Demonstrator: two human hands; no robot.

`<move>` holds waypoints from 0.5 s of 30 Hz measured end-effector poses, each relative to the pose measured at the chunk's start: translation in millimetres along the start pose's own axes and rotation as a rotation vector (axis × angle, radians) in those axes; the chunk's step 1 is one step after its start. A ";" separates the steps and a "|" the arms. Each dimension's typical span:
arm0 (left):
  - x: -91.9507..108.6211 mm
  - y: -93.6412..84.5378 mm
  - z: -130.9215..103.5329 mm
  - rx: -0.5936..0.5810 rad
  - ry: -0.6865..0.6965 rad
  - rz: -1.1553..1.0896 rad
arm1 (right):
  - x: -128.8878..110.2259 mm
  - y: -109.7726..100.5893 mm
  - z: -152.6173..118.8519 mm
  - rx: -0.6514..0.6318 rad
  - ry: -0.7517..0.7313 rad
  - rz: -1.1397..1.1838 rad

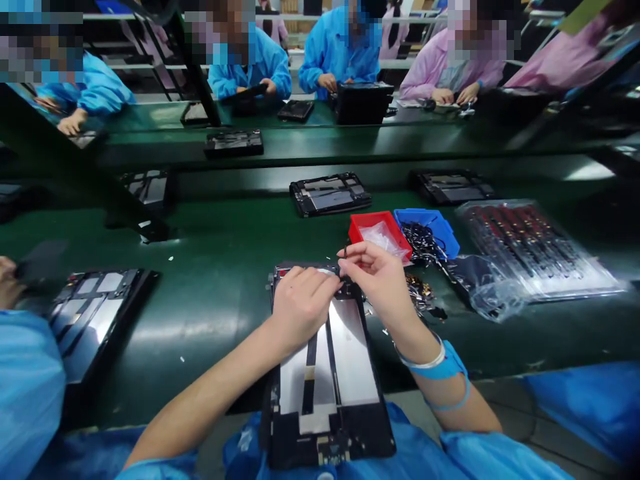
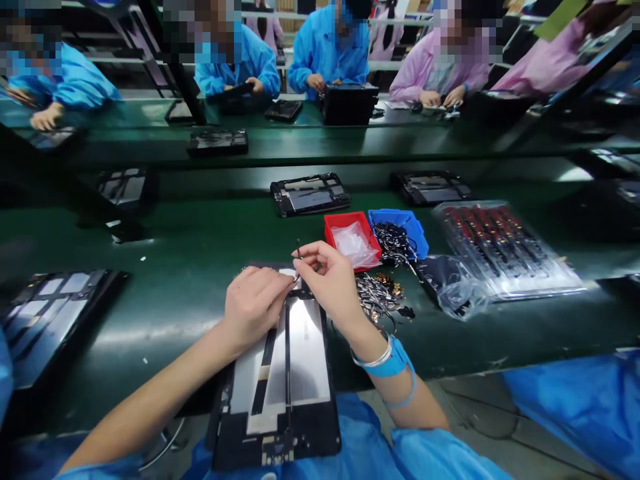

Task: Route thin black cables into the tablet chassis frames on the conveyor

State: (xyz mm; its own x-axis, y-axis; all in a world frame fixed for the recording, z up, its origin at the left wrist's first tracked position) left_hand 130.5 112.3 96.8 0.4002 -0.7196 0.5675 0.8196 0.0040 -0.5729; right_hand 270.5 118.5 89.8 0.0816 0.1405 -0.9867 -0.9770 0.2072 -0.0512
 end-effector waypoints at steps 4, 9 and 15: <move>-20.6 0.3 2.9 -0.016 -0.305 -0.331 | -8.2 2.2 -3.8 0.043 -0.109 -0.023; -44.0 10.1 0.5 -0.045 -0.709 -0.899 | -29.4 4.5 -18.6 0.182 -0.560 -0.470; -43.9 16.9 -2.4 -0.125 -0.742 -1.055 | -30.6 16.5 -20.4 0.147 -0.741 -0.665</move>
State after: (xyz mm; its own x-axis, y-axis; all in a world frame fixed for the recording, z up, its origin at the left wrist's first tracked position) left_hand 125.8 142.3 60.8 -0.2485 0.2194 0.9435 0.8492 -0.4192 0.3212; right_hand 247.8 97.9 116.1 0.7527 0.5093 -0.4172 -0.6583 0.5732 -0.4880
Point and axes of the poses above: each hand's wrist, its own z-axis towards the middle knuckle, its own y-axis out of the palm, x = y × z, the point moved 5 cm from there along z, towards the middle knuckle, and after that the axes turned 1 degree about x, right-handed, at the moved point
